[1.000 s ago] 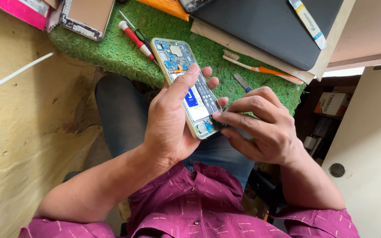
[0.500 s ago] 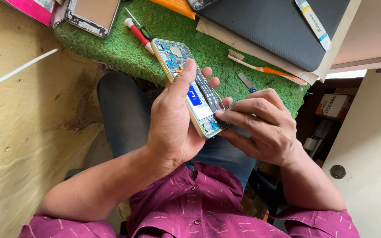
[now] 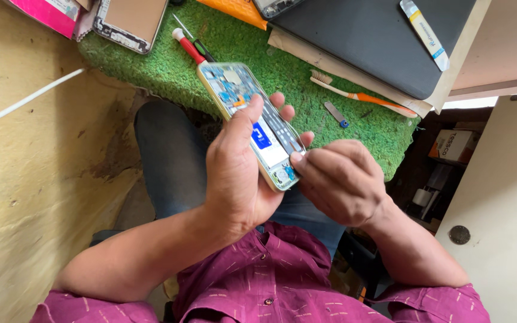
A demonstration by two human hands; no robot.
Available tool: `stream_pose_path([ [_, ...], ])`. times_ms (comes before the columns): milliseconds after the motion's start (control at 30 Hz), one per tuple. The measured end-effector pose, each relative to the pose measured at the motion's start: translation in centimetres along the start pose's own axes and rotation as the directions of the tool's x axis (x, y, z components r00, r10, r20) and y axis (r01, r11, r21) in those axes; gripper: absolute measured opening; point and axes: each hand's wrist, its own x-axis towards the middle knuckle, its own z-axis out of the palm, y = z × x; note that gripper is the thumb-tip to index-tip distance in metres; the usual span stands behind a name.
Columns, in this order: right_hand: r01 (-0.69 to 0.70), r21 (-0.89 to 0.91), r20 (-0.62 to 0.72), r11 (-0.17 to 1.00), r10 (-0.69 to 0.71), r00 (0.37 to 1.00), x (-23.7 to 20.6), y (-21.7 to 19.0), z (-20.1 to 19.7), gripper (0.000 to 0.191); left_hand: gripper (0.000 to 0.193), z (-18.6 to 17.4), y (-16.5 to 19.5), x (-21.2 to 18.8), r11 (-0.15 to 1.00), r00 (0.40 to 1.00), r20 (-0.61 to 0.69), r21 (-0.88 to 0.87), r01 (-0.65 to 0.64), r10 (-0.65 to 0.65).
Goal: The person repairs a smartphone while seated, working on it on their lap. They remove the back cover and internal board, press and fit the frame edges, place the battery into the phone body, then align and press the display assembly closed and set the phone on the bench.
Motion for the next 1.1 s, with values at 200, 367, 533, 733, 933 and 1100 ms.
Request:
stream_pose_path([
  [200,-0.233,-0.007,-0.116,0.972,0.231,0.966,-0.1,-0.2,-0.4,0.042,0.042,-0.1,0.8,-0.1,0.998,0.993,0.105,-0.005,0.062,-0.061],
  [367,-0.081,-0.036,-0.109,0.996,0.076,0.991,-0.7,0.2,0.1,0.041,0.045,-0.2,0.3,0.1,0.999,0.989,0.148,-0.014,0.029,-0.027],
  [533,-0.064,-0.068,-0.099,0.996,0.057,0.993,-0.9,0.4,-0.2,0.04,0.062,0.3,0.1,0.3,0.995,0.972,0.236,-0.102,0.006,0.019],
  [733,-0.208,-0.012,-0.138,0.978,0.205,0.969,-0.5,0.3,-0.9,0.042,0.054,0.2,0.5,0.0,0.999,0.98,0.196,-0.049,0.022,-0.012],
  [933,-0.153,0.039,-0.134,0.988,0.156,0.979,-0.1,0.4,-0.4,0.039,0.053,-0.3,0.7,-0.1,0.996,0.969,0.243,-0.061,0.06,-0.043],
  [1100,-0.139,0.035,-0.107,0.99,0.142,0.984,0.1,-0.1,-0.3,0.042,0.055,-0.2,0.8,-0.6,0.998,0.984,0.176,-0.053,-0.03,0.039],
])
